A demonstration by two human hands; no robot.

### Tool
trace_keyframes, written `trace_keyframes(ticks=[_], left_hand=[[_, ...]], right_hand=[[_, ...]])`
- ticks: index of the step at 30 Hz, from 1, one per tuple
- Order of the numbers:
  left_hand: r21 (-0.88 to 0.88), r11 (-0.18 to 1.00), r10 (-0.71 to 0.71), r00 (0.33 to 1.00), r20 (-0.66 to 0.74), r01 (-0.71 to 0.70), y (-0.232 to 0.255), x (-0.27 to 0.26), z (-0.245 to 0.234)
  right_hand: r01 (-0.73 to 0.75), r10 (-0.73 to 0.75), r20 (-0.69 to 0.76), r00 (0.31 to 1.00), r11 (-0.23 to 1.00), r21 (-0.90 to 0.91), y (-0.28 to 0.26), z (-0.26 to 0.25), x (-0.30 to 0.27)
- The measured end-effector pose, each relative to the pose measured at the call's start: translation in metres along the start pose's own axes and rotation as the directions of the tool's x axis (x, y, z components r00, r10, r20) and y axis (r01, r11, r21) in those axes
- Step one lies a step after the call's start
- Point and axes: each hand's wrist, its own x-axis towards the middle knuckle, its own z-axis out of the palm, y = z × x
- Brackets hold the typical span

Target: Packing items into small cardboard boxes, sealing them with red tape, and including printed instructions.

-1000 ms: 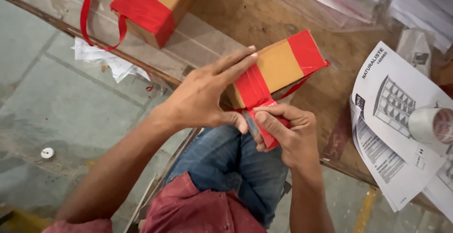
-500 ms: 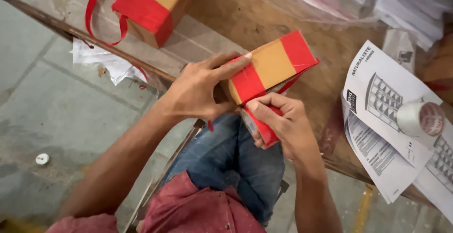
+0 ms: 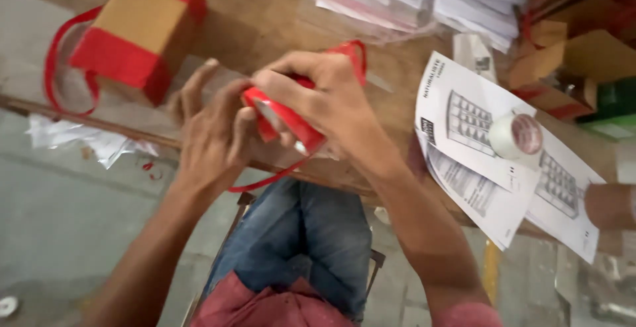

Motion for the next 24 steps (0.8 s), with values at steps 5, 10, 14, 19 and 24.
trace_keyframes(ticks=[5, 10, 14, 19, 24], left_hand=[[0.016, 0.987, 0.161, 0.982, -0.095, -0.16, 0.004, 0.014, 0.002], [-0.079, 0.996, -0.045, 0.994, -0.095, 0.038, -0.004, 0.02, 0.009], [-0.095, 0.991, 0.078, 0.983, -0.164, -0.094, -0.009, 0.017, 0.011], [-0.133, 0.985, 0.084, 0.979, -0.185, -0.109, -0.003, 0.015, 0.014], [-0.259, 0.964, 0.011, 0.984, -0.175, -0.057, -0.003, 0.018, 0.008]], right_hand=[[-0.058, 0.057, -0.012, 0.998, 0.99, -0.127, -0.013, -0.001, 0.018], [-0.029, 0.032, 0.093, 0.995, 0.999, -0.037, -0.011, -0.006, 0.015], [-0.126, 0.13, 0.023, 0.991, 0.983, -0.13, -0.019, -0.005, 0.01], [-0.243, 0.241, -0.053, 0.969, 0.97, -0.031, -0.009, -0.011, -0.009], [-0.358, 0.367, -0.046, 0.929, 0.924, 0.133, 0.009, -0.012, -0.016]])
